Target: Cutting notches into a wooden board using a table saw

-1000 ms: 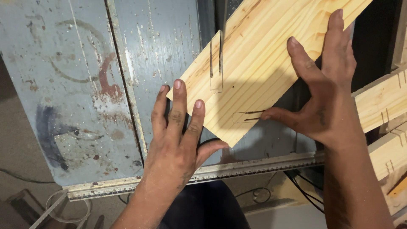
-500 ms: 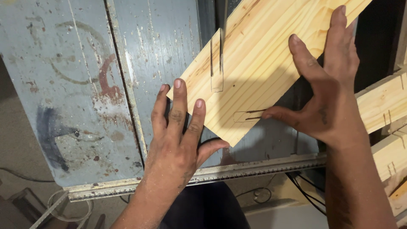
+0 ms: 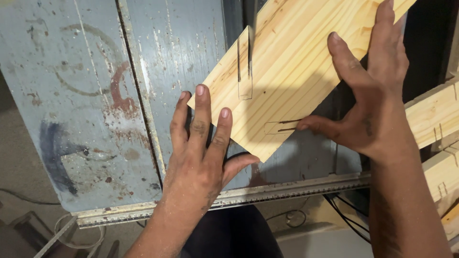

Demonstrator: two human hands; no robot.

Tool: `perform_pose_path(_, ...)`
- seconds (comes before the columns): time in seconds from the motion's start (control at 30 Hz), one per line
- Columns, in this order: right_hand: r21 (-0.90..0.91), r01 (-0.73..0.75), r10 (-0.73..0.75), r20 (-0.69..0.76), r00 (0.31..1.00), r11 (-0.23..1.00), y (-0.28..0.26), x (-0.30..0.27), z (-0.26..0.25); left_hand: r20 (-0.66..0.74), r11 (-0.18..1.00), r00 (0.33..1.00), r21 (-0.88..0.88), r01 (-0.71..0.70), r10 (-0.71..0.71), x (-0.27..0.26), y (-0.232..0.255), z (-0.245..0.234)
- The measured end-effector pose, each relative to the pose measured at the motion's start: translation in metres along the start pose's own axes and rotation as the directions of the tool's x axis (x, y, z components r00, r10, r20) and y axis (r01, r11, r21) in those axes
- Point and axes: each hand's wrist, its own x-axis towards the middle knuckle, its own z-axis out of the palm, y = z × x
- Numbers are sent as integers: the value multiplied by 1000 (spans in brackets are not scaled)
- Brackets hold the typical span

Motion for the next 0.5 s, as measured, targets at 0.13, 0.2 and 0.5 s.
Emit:
perform_pose_path(0.13, -13, 8, -8, 2, 1000, 1000, 4, 2, 1, 0, 1000, 1000, -4, -7, 7, 1, -1, 0)
perform_pose_path(0.2, -30, 21, -21, 0, 1000, 999, 5, 3, 1, -1, 1000, 1000, -3, -10, 10, 2, -2, 1)
perform_pose_path(0.5, -34, 51, -52, -2, 999, 998, 9, 13, -1, -2, 1000, 1000, -1, 5, -5, 7, -4, 1)
